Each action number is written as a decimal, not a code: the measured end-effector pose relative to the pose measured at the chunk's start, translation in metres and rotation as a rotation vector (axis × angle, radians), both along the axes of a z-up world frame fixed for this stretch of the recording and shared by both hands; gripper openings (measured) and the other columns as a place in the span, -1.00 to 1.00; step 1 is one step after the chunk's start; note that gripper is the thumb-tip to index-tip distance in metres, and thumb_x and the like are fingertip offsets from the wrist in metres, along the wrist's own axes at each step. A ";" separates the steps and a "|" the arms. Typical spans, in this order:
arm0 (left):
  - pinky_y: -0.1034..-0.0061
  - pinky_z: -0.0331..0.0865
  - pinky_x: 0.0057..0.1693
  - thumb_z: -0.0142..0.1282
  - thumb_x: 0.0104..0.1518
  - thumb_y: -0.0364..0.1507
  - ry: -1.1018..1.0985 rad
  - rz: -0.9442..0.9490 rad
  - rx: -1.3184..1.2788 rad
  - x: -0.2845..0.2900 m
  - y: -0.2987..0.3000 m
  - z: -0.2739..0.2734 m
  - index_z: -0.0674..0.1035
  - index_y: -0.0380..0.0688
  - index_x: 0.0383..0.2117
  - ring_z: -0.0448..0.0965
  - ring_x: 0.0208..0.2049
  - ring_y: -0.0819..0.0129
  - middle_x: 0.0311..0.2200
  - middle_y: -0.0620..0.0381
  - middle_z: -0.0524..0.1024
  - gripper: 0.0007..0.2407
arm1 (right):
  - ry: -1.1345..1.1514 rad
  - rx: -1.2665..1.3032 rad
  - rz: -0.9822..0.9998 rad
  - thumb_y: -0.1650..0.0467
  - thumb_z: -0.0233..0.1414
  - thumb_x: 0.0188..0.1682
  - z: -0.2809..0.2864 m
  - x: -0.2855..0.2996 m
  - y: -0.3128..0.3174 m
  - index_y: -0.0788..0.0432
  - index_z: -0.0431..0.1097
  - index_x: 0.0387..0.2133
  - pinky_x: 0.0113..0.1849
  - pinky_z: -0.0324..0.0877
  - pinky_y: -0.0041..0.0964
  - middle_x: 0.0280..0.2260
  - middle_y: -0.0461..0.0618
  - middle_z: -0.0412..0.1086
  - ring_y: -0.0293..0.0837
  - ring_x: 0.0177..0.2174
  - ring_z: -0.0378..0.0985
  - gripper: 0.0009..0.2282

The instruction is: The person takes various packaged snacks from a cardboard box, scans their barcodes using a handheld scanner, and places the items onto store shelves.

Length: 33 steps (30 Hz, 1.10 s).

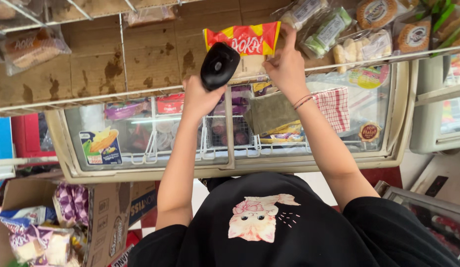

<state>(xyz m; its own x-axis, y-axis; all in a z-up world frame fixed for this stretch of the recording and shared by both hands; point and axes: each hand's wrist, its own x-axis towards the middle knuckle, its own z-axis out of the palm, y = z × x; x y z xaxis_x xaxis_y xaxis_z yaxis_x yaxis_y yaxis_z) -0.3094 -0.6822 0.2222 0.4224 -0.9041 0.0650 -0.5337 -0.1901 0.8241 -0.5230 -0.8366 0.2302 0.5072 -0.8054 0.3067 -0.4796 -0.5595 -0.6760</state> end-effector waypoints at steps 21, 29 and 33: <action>0.06 0.15 0.30 0.42 -0.12 -0.34 0.067 -0.084 -0.348 0.008 0.048 -0.012 0.52 -0.19 0.11 0.47 0.19 0.07 0.17 -0.16 0.45 -0.42 | 0.092 -0.269 -0.008 0.54 0.14 0.00 0.022 0.012 0.048 0.29 0.44 -0.01 -0.07 0.41 0.03 -0.07 0.32 0.43 0.31 -0.10 0.49 -0.73; 0.49 0.52 -0.05 0.37 -0.09 -0.52 0.449 0.210 -0.289 0.024 0.237 -0.093 0.61 -0.32 -0.21 0.66 -0.25 0.44 -0.30 0.04 0.68 -0.70 | -0.082 -0.146 0.380 0.58 0.18 -0.10 -0.004 0.083 0.226 0.27 0.42 -0.08 0.13 0.33 0.03 0.00 0.20 0.40 0.21 0.06 0.45 -0.71; 0.47 0.50 -0.13 0.38 -0.10 -0.53 0.566 0.542 -0.180 0.032 0.367 -0.131 0.61 -0.33 -0.28 0.59 -0.34 0.46 -0.39 0.10 0.65 -0.74 | -0.073 0.034 0.551 0.58 0.18 -0.09 -0.031 0.140 0.318 0.26 0.44 -0.08 0.07 0.38 -0.06 0.00 0.17 0.40 0.15 0.03 0.48 -0.71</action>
